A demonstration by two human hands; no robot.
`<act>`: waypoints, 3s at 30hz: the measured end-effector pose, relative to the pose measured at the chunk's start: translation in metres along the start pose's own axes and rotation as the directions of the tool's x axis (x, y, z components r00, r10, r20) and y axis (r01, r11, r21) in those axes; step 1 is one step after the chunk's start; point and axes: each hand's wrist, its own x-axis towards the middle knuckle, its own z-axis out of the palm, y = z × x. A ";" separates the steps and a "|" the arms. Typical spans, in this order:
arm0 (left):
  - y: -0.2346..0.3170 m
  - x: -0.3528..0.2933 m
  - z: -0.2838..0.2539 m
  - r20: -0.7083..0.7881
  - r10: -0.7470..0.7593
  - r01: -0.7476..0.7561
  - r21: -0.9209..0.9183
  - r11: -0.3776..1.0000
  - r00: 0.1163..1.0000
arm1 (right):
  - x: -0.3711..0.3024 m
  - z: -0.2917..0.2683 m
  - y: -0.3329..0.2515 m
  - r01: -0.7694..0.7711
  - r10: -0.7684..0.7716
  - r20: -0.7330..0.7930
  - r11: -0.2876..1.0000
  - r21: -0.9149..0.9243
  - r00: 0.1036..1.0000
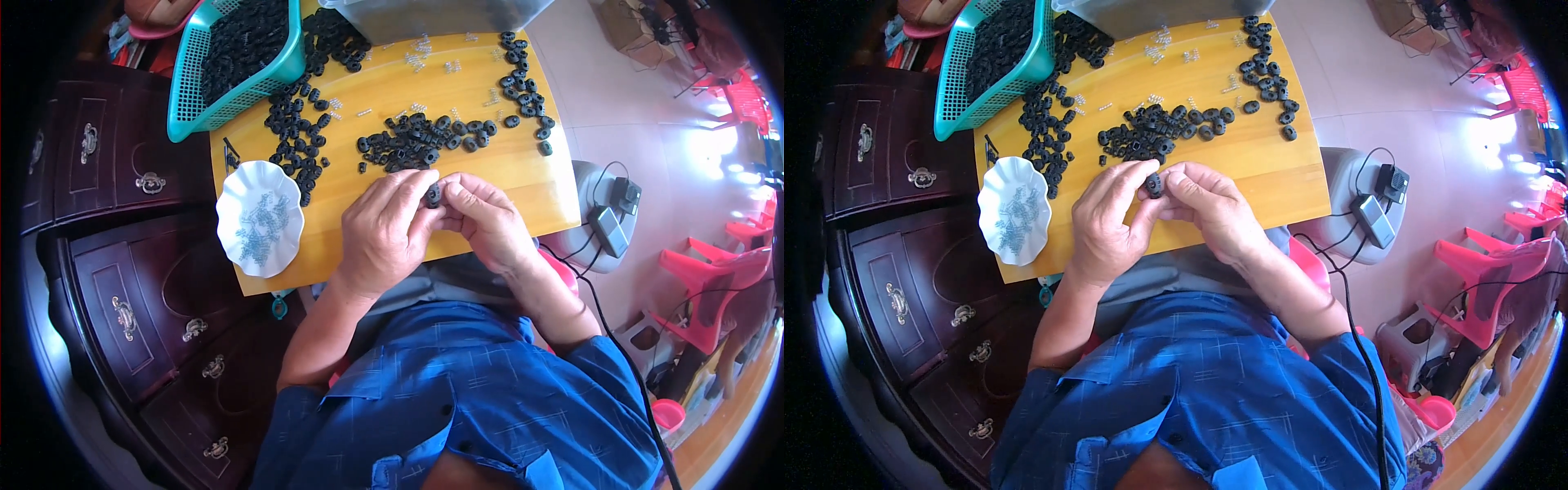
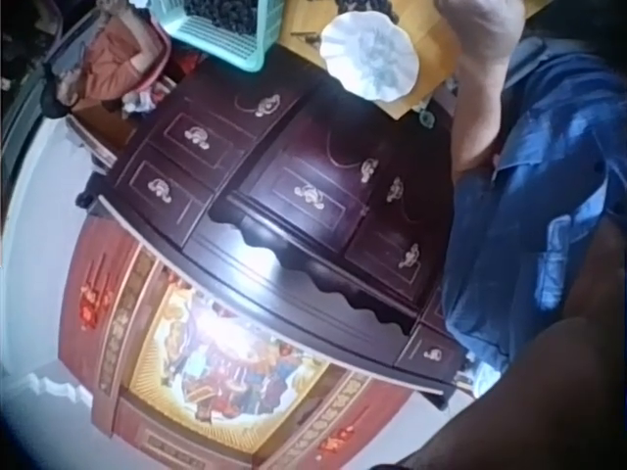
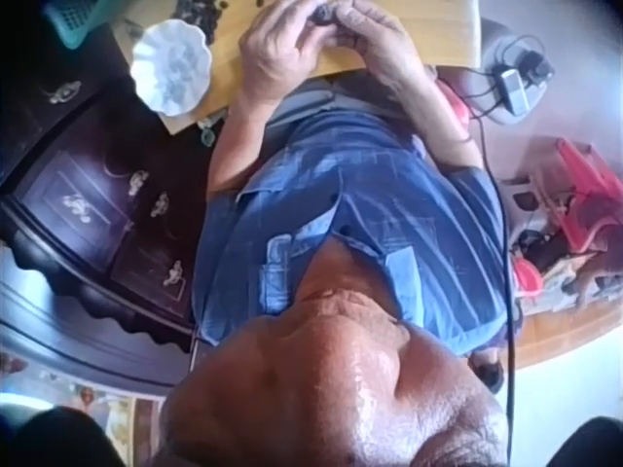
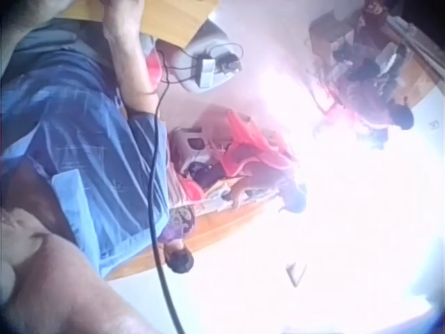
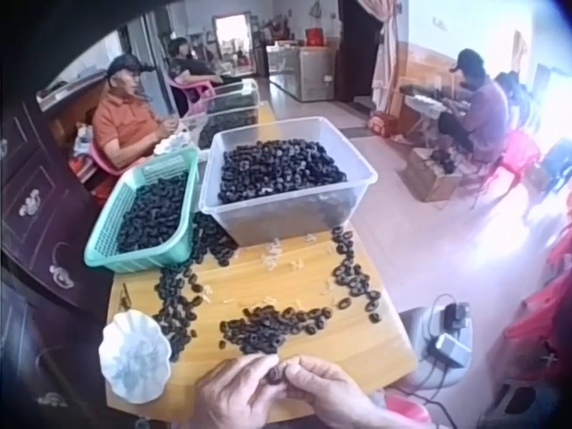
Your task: Assemble small plastic components at a workshop table.
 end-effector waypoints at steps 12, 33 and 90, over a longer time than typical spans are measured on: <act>-0.004 -0.001 -0.001 0.013 0.010 -0.009 -0.051 0.999 1.000 | 0.001 0.001 -0.001 -0.015 0.016 0.016 1.000 -0.024 1.000; -0.094 0.073 -0.133 -0.375 -0.282 0.210 -0.220 0.953 0.883 | -0.001 0.006 0.009 0.201 -0.200 0.080 0.713 -0.671 0.977; -0.026 -0.052 -0.009 0.200 -0.143 0.187 -0.223 0.957 0.969 | 0.009 -0.009 0.007 0.191 -0.510 0.341 -0.323 -0.927 0.790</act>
